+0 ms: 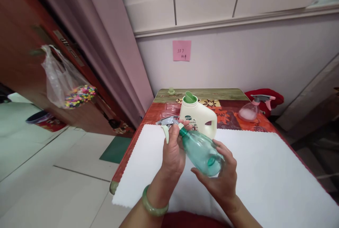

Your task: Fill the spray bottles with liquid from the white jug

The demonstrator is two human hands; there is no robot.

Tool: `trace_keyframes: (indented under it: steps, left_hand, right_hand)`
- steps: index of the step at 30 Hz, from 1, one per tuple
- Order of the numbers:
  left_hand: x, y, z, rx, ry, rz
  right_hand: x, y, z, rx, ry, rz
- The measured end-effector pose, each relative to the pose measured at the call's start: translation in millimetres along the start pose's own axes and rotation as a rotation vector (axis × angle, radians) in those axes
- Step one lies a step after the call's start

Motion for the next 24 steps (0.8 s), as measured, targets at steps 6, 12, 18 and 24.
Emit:
trace_keyframes:
  steps: [6, 12, 18, 24]
  left_hand:
    - [-10, -5, 5.5, -0.024, -0.048, 0.028]
    - [-11, -3, 6.2, -0.062, -0.110, 0.034]
    - [-3, 4, 3.3, -0.001, -0.302, 0.113]
    - [-1, 11, -4.5, 0.064, -0.266, 0.185]
  right_hand:
    - [-1, -12, 0, -0.244, -0.007, -0.246]
    - [-3, -11, 1, -0.204, -0.021, -0.152]
    - [-17, 9, 29, 0.808, -0.069, 0.993]
    - [-37, 0, 58, 1.164, -0.205, 1.577]
Point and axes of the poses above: each hand's wrist, its own x-axis towards the middle knuckle, its own z-axis out of the palm, y = z × x, the point moved 6 cm from there along x, towards the middle knuckle, and after that the axes turned 15 degrees about x, right-handed, at the moved point
